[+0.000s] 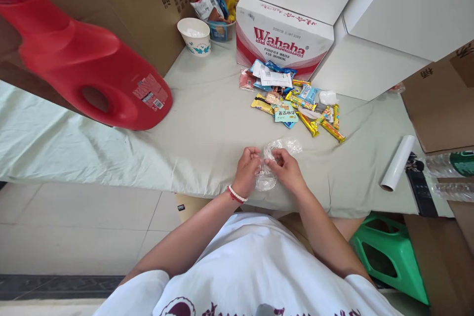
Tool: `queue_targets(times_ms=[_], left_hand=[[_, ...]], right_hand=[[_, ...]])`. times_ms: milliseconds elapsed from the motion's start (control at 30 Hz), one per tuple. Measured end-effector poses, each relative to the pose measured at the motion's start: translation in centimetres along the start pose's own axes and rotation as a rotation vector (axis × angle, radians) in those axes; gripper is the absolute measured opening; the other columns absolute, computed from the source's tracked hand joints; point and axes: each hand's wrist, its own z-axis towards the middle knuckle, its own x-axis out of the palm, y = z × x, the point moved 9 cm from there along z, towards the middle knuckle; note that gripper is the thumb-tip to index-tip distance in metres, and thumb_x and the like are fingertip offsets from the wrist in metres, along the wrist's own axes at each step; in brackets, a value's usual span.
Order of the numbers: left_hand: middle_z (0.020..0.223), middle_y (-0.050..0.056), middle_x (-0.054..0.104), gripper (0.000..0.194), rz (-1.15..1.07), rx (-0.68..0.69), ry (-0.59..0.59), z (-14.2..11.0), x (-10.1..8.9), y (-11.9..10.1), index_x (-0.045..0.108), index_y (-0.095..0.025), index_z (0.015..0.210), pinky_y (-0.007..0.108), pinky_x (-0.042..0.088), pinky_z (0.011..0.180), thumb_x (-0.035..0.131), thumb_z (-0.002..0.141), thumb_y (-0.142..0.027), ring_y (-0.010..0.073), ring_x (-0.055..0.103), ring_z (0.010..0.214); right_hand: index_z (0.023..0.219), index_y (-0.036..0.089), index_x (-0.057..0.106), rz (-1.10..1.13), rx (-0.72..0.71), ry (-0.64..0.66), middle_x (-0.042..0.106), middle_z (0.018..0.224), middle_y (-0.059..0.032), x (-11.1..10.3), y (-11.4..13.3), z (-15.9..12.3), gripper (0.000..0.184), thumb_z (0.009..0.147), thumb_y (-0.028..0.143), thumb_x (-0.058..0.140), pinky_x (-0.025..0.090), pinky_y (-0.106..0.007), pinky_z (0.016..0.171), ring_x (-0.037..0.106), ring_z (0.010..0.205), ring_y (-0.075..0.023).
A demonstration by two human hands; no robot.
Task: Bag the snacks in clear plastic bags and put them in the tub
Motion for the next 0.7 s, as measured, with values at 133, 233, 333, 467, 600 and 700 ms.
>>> queue_targets(times_ms=[133, 233, 333, 467, 600, 700], left_hand=[[0.066, -0.007, 0.045, 0.038, 0.319, 0.097, -0.026, 0.0, -0.7, -0.8, 0.064, -0.02, 0.099, 0.025, 0.033, 0.059, 0.071, 0.062, -0.019, 0.0117, 0.042, 0.06], [0.059, -0.005, 0.047, 0.016, 0.413, 0.092, -0.054, 0.3, -1.2, -1.3, 0.069, -0.019, 0.083, 0.026, 0.032, 0.059, 0.067, 0.076, -0.034, 0.013, 0.042, 0.059], [0.056, -0.005, 0.043, 0.028, 0.246, 0.041, -0.066, 0.6, -1.2, -1.5, 0.068, -0.019, 0.077, 0.025, 0.029, 0.054, 0.063, 0.083, -0.045, 0.0118, 0.037, 0.055], [0.054, -0.008, 0.03, 0.039, -0.013, -0.068, -0.093, 0.5, -1.5, -1.0, 0.064, -0.018, 0.078, 0.023, 0.022, 0.046, 0.064, 0.084, -0.056, 0.0078, 0.026, 0.047], [0.055, -0.009, 0.024, 0.043, -0.091, -0.107, -0.129, 0.3, -2.3, -0.7, 0.064, -0.017, 0.08, 0.022, 0.018, 0.043, 0.064, 0.085, -0.06, 0.0073, 0.02, 0.047], [0.058, -0.007, 0.028, 0.042, -0.098, -0.107, -0.171, 0.2, -3.1, -0.9, 0.063, -0.018, 0.081, 0.022, 0.017, 0.042, 0.064, 0.085, -0.06, 0.0081, 0.021, 0.048]], right_hand=[[0.086, 0.019, 0.071, -0.018, -0.01, 0.016, 0.066, 0.081, -0.002, 0.3, 0.2, 0.2, 0.031, 0.083, 0.048, 0.062, 0.042, -0.026, 0.063, 0.05, 0.066, -0.0142], [0.091, 0.019, 0.074, 0.044, -0.009, -0.017, 0.068, 0.083, -0.0026, -0.7, 0.5, -0.2, 0.035, 0.084, 0.051, 0.062, 0.044, -0.027, 0.068, 0.054, 0.069, -0.0154], [0.09, 0.02, 0.074, 0.088, 0.018, -0.033, 0.068, 0.079, -0.0021, -1.8, 0.5, -1.1, 0.035, 0.086, 0.052, 0.062, 0.044, -0.027, 0.066, 0.056, 0.07, -0.0164], [0.085, 0.02, 0.072, 0.137, 0.075, -0.027, 0.063, 0.072, -0.0008, -2.6, -0.4, -2.7, 0.036, 0.087, 0.055, 0.063, 0.037, -0.025, 0.054, 0.05, 0.062, -0.0141], [0.087, 0.019, 0.071, 0.174, 0.153, -0.049, 0.063, 0.073, 0.0, -3.2, -2.4, -4.1, 0.04, 0.084, 0.059, 0.065, 0.03, -0.025, 0.047, 0.037, 0.051, -0.01], [0.089, 0.019, 0.071, 0.195, 0.198, -0.023, 0.063, 0.073, 0.0001, -3.2, -3.5, -4.8, 0.043, 0.082, 0.061, 0.066, 0.026, -0.025, 0.046, 0.032, 0.049, -0.0089]])
